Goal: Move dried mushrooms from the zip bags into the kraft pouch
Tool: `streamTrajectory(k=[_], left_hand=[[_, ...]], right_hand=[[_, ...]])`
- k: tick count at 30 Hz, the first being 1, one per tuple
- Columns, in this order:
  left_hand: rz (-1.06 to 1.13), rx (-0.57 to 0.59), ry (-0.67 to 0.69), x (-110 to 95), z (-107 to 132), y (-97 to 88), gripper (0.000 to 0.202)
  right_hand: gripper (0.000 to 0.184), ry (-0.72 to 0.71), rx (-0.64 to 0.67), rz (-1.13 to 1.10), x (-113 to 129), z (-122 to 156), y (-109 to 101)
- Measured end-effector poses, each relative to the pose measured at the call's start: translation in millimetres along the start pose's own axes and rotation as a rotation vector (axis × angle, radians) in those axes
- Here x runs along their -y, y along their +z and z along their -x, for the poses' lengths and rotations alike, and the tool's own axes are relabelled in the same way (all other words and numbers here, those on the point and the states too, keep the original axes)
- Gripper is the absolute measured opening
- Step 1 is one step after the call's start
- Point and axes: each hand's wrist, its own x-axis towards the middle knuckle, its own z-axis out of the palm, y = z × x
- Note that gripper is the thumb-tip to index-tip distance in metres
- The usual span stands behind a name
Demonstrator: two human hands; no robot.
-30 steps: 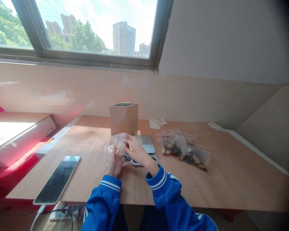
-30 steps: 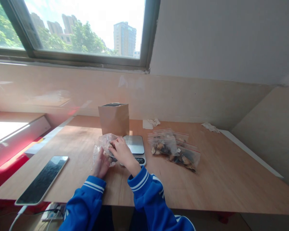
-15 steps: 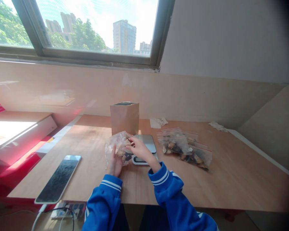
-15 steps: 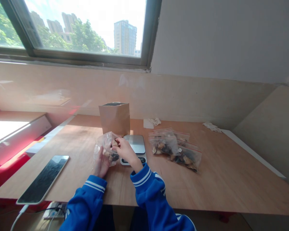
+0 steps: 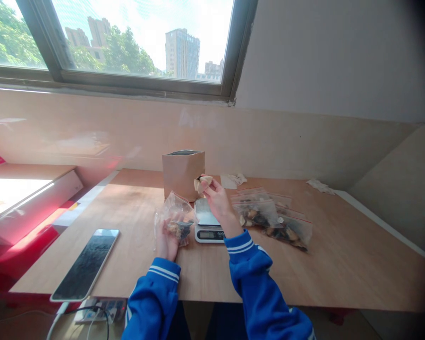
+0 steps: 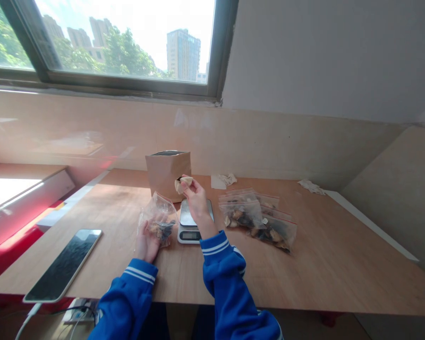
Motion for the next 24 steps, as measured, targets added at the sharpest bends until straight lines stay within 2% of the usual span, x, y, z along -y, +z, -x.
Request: streamTrajectory(k=[3, 7, 10, 15, 18, 24], left_hand=[[-0.002, -0.003, -0.011, 0, 0, -0.5, 0.035], [-0.005, 0.005, -0.005, 0, -2, -2.7, 0.036], [-0.003, 0.021, -0.009, 1, -3, -5.0, 0.038], [-0.032, 0.029, -0.016, 1, -4, -6.5, 0.038], [-0.04, 0.029, -0.02, 0, -3, -4.9, 0.037], [-0.037, 0.021, -0.026, 0, -2, -3.8, 0.038]], right_hand=[[0.041, -0.207, -0.042, 0.117, 17, -38, 14], [0.035, -0.482, -0.016, 0.242, 40, -94, 36], [0.033, -0.589, 0.017, 0.361, 42, -120, 45], [0.024, -0.527, 0.136, 0.677, 18, -128, 39], [0.025, -0.531, 0.177, 0.774, 6, -125, 34], [0.028, -0.601, 0.287, 0.96, 10, -121, 30]])
